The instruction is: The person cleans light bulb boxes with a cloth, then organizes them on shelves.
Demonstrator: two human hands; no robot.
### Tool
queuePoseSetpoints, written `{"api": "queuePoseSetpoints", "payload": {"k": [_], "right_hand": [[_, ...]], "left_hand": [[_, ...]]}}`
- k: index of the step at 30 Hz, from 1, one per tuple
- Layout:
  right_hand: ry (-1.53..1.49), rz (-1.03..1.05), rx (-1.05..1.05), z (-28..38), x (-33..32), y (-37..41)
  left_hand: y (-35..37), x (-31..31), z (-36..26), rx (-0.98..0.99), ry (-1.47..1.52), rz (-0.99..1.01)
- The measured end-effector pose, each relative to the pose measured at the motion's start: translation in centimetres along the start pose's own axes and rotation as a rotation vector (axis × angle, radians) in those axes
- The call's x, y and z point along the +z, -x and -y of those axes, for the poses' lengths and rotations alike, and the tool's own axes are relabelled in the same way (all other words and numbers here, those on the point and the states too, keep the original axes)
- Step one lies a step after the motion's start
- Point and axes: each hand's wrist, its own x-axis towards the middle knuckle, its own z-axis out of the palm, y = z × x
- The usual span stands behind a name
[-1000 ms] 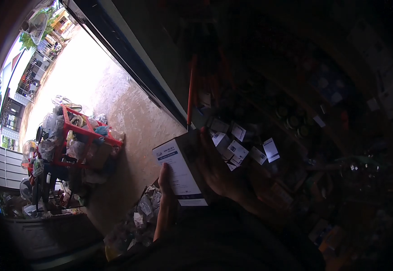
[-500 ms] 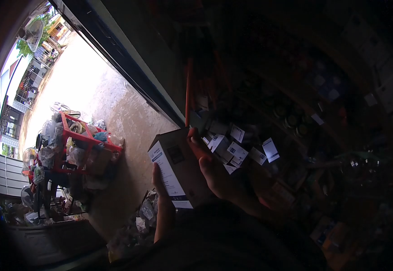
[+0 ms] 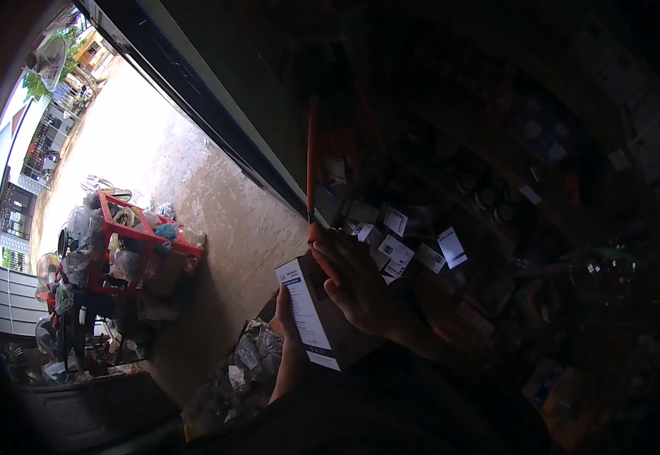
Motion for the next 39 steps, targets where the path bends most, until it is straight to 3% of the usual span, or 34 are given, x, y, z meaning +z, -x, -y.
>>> {"api": "queuePoseSetpoints", "payload": {"k": [3,5,9,12,13,16,17,19,21,25,28,33,34,37,39], "right_hand": [[-0.439,-0.033,0.225,-0.5,-0.3,1.0],[-0.692,-0.062,0.347,-1.3,0.1,1.7],[-0.515,0.005,0.244,-1.5,0.8,2.0],[-0.337,0.007,0.101,-2.0,2.6,2.2],[-0.241,0.035,0.082,-1.7,2.7,2.1],[-0.074,0.192,0.125,-1.5,4.6,3.7],[0.019,0.215,0.092,-1.4,5.0,4.3],[0.167,0.306,0.039,-0.9,5.0,5.2],[0.102,0.475,0.029,0.9,3.2,5.9],[-0.011,0.611,-0.051,1.4,0.4,8.0],[0.022,0.651,-0.087,1.6,-0.7,8.1],[0.199,0.702,-0.12,0.7,-0.6,7.2],[0.24,0.636,-0.083,0.3,-0.3,6.8],[0.318,0.487,0.022,-1.8,0.0,4.6],[0.19,0.367,0.137,-2.8,0.5,3.3]], "left_hand": [[-0.8,-2.4,-0.3,-0.145,-0.1,-0.043],[-1.2,-1.3,-0.6,-0.096,-0.13,-0.009],[-4.1,-1.6,-3.6,0.189,-0.419,0.258],[-4.6,1.0,-7.8,0.181,-0.946,0.239],[-5.0,2.2,-8.3,0.262,-1.04,0.265],[-6.2,2.6,-8.1,0.035,-1.059,0.137],[-7.3,1.0,-6.5,0.259,-1.161,0.207],[-8.2,-1.0,-4.6,0.157,-0.866,0.074],[-9.5,-4.4,-2.4,0.121,-0.612,0.033],[-9.7,-7.3,0.9,-0.281,-0.197,-0.085],[-9.7,-8.8,2.2,-0.251,-0.225,-0.031],[-8.9,-6.5,2.2,-0.016,-0.215,-0.21],[-8.7,-5.9,2.0,0.018,-0.205,-0.236],[-5.5,-0.3,-1.5,0.118,-0.724,-0.151],[-5.0,0.0,-1.9,0.163,-0.82,-0.12]]}}
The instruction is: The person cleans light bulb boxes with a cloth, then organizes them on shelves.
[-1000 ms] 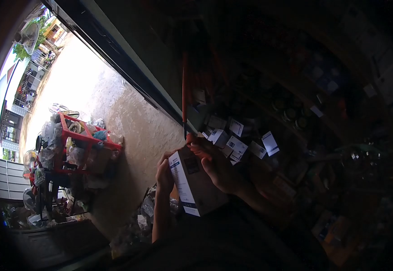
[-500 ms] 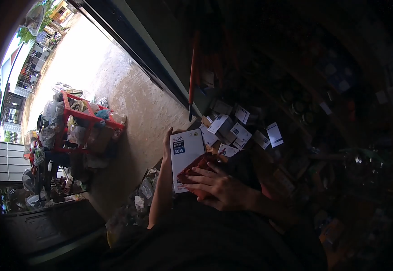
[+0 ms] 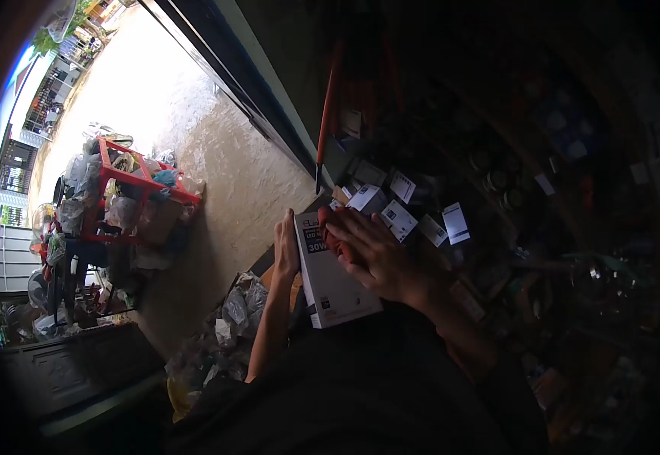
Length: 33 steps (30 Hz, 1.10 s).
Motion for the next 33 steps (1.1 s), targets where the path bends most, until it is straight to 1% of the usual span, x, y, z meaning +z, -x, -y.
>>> {"api": "queuePoseSetpoints", "payload": {"k": [1,2,4,5,7,8,10,11,12,13,14,15,17,18,20,21,24,27,30,32,33], "right_hand": [[-0.078,-0.051,0.049,-0.1,0.3,-0.7],[-0.148,-0.122,0.053,0.0,0.6,-1.2],[-0.101,-0.191,0.093,0.3,1.7,-2.5],[-0.078,-0.226,0.113,0.2,2.0,-2.6],[0.006,-0.114,0.043,1.4,1.5,-1.9],[0.049,-0.058,0.01,2.1,1.4,-1.3],[0.013,0.07,-0.05,2.4,1.4,0.4],[-0.005,0.134,-0.078,2.4,1.4,1.3],[-0.062,0.14,-0.101,2.3,1.8,2.2],[-0.083,0.197,-0.136,2.5,1.6,3.0],[-0.106,0.253,-0.172,2.8,1.0,3.7],[-0.133,0.31,-0.208,3.2,0.6,4.4],[-0.154,0.301,-0.209,3.4,0.0,5.1],[-0.166,0.311,-0.23,3.2,-0.3,5.4],[-0.151,0.32,-0.248,2.9,-0.9,5.6],[-0.123,0.315,-0.244,2.8,-1.0,5.6],[-0.022,0.276,-0.209,2.9,-1.2,5.2],[0.073,0.217,-0.109,2.6,-0.5,4.7],[0.153,0.106,-0.001,2.5,-0.5,3.5],[0.182,0.012,0.084,2.3,-0.6,2.3],[0.124,-0.074,0.117,1.9,-0.3,1.6]], "left_hand": [[0.2,-0.1,0.0,0.03,-0.047,0.008],[0.2,0.0,0.1,0.055,-0.07,-0.004],[0.5,0.0,0.3,0.104,-0.121,-0.03],[0.6,-0.1,0.8,0.101,-0.067,-0.043],[0.5,-0.4,1.8,0.099,0.04,-0.068],[0.4,-1.0,1.9,0.095,0.029,0.004],[0.2,-2.2,1.8,0.086,0.011,0.152],[0.2,-2.3,2.1,0.048,0.106,0.152],[0.3,-2.4,2.7,0.008,0.201,0.148],[0.5,-2.5,3.4,-0.03,0.295,0.14],[0.7,-2.5,4.3,-0.157,0.43,0.122],[0.9,-2.4,4.1,-0.163,0.437,0.109],[1.0,-1.5,3.2,-0.174,0.452,0.085],[0.4,-0.5,4.2,-0.268,0.566,-0.039],[-0.2,0.2,4.9,-0.284,0.597,-0.048],[-0.4,0.3,5.2,-0.289,0.61,-0.049],[-0.6,0.6,5.5,-0.304,0.672,0.091],[-0.1,1.0,3.7,-0.311,0.652,0.1],[0.0,1.6,3.1,-0.185,0.551,0.031],[0.7,1.7,0.7,-0.044,0.253,0.077],[1.0,1.7,0.0,0.025,0.104,0.099]]}}
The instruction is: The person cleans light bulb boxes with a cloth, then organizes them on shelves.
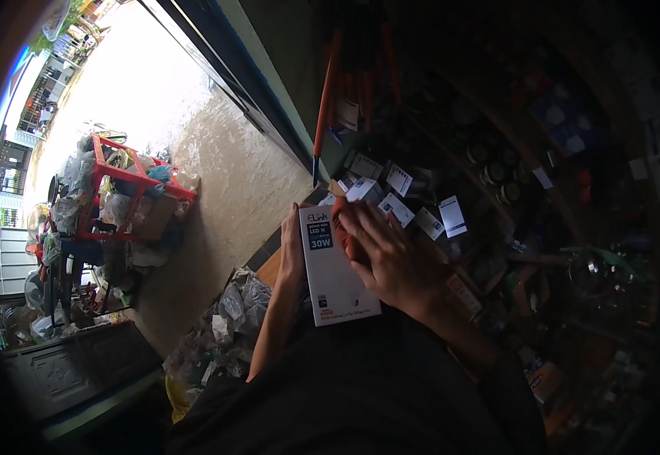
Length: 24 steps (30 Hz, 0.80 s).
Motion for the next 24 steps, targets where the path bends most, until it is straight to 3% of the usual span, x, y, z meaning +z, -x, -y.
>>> {"api": "queuePoseSetpoints", "payload": {"k": [2,3,6,11,12,15,17,22,24], "right_hand": [[-0.123,-0.157,0.076,-1.2,1.1,-1.6],[-0.18,-0.164,0.014,-1.4,1.2,-2.6],[0.125,-0.069,-0.101,1.4,0.5,-3.0],[-0.061,0.197,-0.308,2.1,2.3,-0.7],[-0.024,0.188,-0.278,1.7,2.1,-0.8],[0.05,0.094,-0.157,0.3,1.5,-2.2],[0.057,-0.07,-0.044,0.0,1.8,-4.0],[-0.106,-0.03,-0.217,1.9,2.4,-4.5],[-0.115,0.042,-0.268,2.6,3.0,-3.5]], "left_hand": [[0.1,0.7,-0.5,0.058,0.003,-0.005],[0.4,1.1,-1.5,0.063,-0.011,-0.008],[0.3,1.3,-1.2,0.056,0.105,-0.015],[-0.3,0.2,1.0,0.069,0.022,-0.023],[-0.2,0.5,0.7,0.122,-0.054,-0.056],[0.8,1.3,-1.1,0.007,0.095,-0.027],[0.6,1.4,-0.5,0.065,-0.044,-0.046],[1.1,1.1,-1.0,0.269,-0.132,-0.05],[0.6,0.4,0.5,0.515,-0.469,-0.096]]}}
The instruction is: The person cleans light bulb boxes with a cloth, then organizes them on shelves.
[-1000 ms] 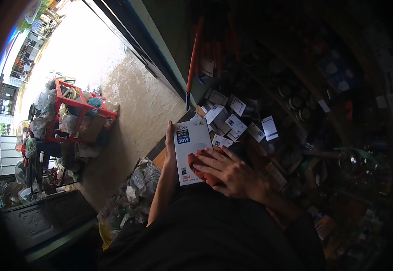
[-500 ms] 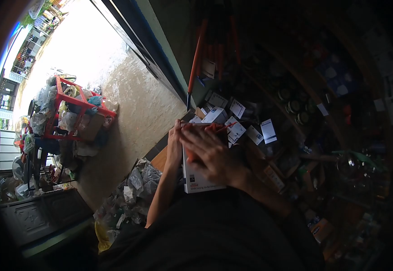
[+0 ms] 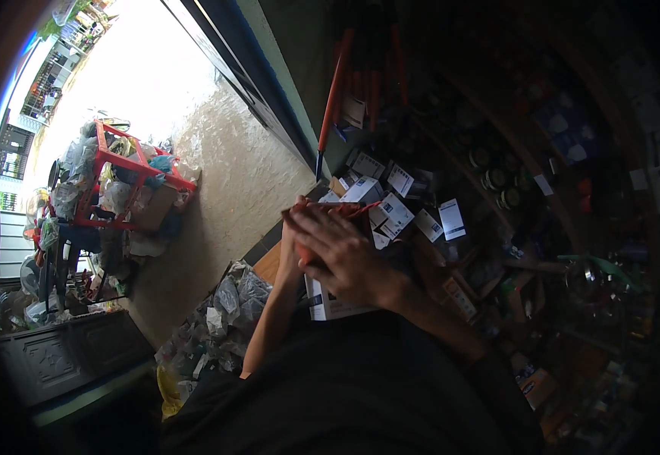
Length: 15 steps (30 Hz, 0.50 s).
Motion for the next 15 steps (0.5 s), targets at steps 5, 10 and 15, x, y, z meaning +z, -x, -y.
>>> {"api": "queuePoseSetpoints", "payload": {"k": [5,10,15], "right_hand": [[-0.137,0.308,-0.188,3.6,-0.4,3.4],[-0.179,0.389,-0.262,3.7,-2.4,7.0],[-0.199,0.422,-0.266,3.8,-2.2,7.7]], "left_hand": [[0.3,-0.4,1.6,-0.648,0.637,0.047],[-0.4,-3.7,-1.3,-0.533,0.367,0.233],[-1.0,-4.9,-4.1,-0.433,0.099,0.306]]}}
